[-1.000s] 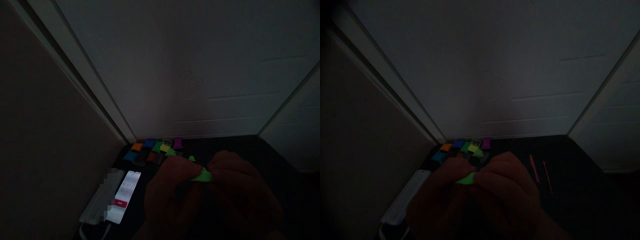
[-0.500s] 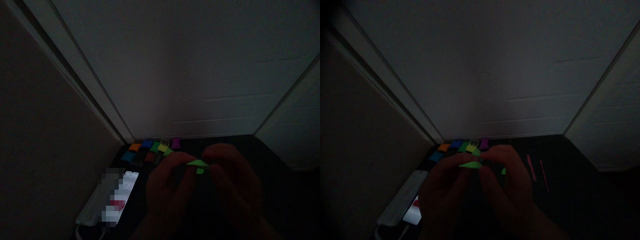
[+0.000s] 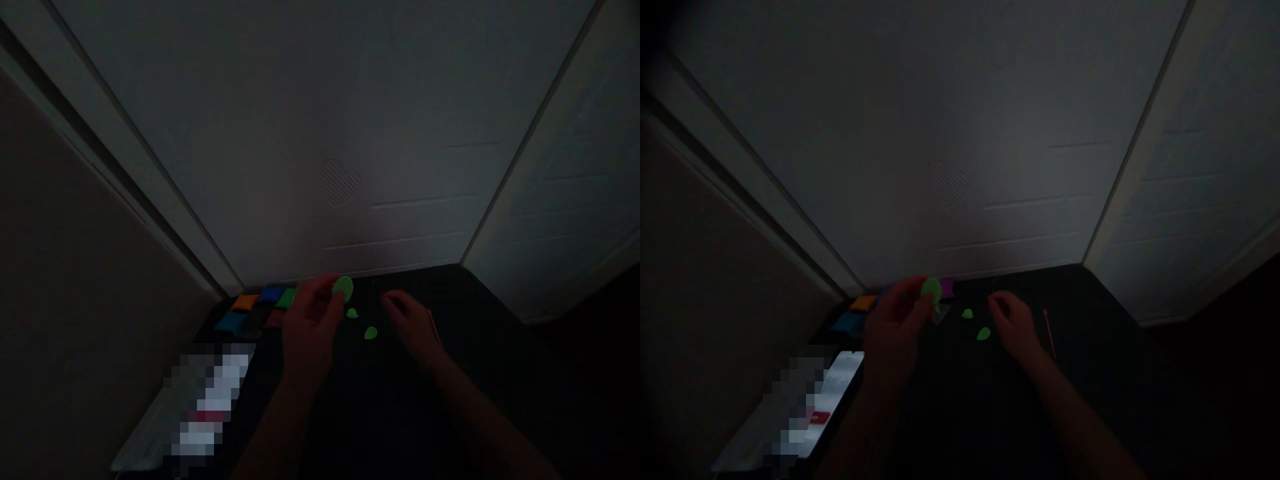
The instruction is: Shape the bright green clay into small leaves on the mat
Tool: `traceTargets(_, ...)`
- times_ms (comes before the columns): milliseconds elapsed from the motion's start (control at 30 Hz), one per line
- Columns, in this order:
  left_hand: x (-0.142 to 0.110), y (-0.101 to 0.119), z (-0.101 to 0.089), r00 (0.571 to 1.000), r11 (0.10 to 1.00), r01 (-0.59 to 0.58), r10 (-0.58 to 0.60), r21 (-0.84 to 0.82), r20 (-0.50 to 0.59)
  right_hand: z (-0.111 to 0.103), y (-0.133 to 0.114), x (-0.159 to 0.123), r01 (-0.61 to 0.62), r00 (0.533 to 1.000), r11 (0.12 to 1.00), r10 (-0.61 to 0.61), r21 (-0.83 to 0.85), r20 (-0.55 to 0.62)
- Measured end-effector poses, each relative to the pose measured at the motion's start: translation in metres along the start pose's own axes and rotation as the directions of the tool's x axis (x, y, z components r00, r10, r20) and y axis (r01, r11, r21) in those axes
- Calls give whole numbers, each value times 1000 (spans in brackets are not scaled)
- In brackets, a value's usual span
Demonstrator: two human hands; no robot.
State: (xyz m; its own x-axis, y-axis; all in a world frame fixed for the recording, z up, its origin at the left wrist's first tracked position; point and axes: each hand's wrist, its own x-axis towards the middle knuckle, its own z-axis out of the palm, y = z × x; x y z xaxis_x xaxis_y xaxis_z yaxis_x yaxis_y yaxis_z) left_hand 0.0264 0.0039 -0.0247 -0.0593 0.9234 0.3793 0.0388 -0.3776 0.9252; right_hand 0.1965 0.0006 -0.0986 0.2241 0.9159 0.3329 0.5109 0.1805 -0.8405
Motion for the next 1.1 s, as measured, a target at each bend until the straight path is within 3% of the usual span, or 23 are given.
traceTargets(67,4,-21,3,994,996,37,-45,79,98,15,30,-2,-4,990,976,36,-220,139)
traceTargets(133,5,-48,3,980,981,83,-113,176,164,25,48,-6,105,961,930,-4,-353,276)
traceTargets(233,0,-89,-3,954,947,139,-207,291,217,31,55,-14,209,936,877,-52,-432,348)
traceTargets(333,-9,-113,-8,910,925,191,-293,329,294,32,54,-19,203,935,893,-55,-402,349)
traceTargets(433,-13,-120,-9,861,905,265,-378,332,341,32,59,-20,137,938,947,-30,-291,347)
traceTargets(533,-13,-122,-4,824,894,367,-440,255,357,31,65,-18,-7,951,991,48,-133,307)
traceTargets(633,-15,-129,1,785,870,485,-478,90,394,29,65,-16,-180,956,979,149,101,254)
traceTargets(700,-19,-135,3,768,848,530,-493,27,408,29,62,-16,-238,942,946,169,222,290)
traceTargets(833,-25,-146,3,786,861,509,-474,19,396,31,57,-18,-293,921,894,168,340,353)
traceTargets(1100,-23,-150,-2,797,868,496,-460,11,392,36,57,-19,-303,911,906,184,296,370)
